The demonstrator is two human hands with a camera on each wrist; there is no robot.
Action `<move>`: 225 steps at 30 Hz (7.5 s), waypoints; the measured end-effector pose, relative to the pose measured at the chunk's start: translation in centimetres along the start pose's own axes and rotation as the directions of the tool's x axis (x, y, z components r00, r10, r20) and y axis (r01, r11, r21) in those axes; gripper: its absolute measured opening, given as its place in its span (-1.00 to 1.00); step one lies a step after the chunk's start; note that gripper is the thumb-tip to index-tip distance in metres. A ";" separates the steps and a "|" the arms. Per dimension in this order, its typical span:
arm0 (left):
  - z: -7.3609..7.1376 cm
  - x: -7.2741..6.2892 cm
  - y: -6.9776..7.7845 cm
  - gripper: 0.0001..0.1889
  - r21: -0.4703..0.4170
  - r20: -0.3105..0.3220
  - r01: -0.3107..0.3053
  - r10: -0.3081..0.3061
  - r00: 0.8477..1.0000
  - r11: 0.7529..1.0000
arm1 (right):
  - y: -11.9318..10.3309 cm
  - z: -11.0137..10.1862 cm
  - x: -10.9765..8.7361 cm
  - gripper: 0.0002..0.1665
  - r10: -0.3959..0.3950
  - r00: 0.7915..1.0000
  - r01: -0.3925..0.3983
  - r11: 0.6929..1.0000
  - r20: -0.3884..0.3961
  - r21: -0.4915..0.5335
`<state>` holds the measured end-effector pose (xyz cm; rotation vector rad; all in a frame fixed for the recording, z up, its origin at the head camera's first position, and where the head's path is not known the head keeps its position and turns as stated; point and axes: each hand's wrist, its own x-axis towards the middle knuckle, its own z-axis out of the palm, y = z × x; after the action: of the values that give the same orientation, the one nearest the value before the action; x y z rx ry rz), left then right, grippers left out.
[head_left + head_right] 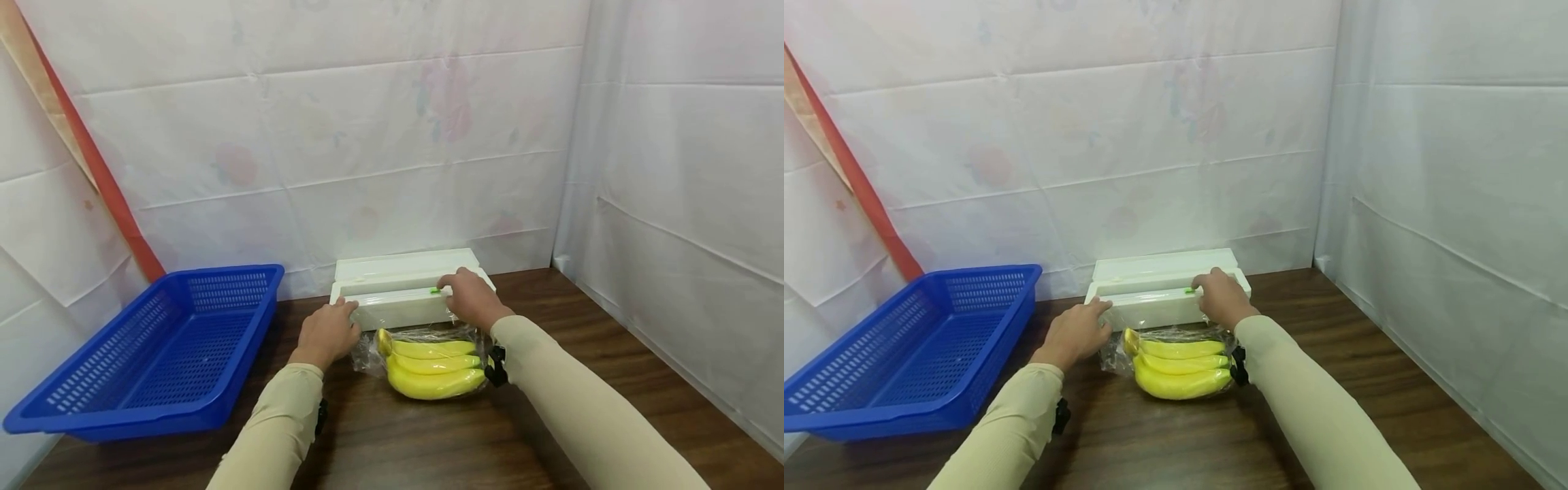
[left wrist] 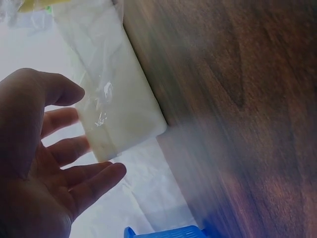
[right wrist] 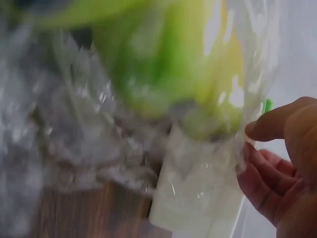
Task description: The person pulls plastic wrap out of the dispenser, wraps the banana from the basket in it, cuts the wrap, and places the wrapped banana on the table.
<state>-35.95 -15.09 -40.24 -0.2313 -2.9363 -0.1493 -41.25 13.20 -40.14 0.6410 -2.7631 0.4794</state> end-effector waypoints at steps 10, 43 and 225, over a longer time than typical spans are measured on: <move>-0.2 -0.2 0.1 -0.51 0.000 -0.001 -0.004 0.004 1.000 1.000 | 0.9 0.6 -0.1 -0.62 -0.036 0.999 0.036 0.999 -0.034 0.006; -0.2 -0.3 -0.1 -0.49 -0.039 0.007 -0.012 0.013 1.000 0.999 | 1.0 0.8 -0.7 -0.32 -0.049 0.996 0.042 0.995 0.078 0.085; -1.9 4.5 4.9 -0.39 -0.414 0.277 -0.404 0.535 0.798 0.816 | 3.4 4.5 -5.2 -0.69 0.264 0.964 -0.232 0.769 0.034 0.596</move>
<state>-39.12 -9.90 -37.08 -1.1727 -3.0809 -0.5909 -39.11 16.33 -46.75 0.3619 -2.6345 1.4446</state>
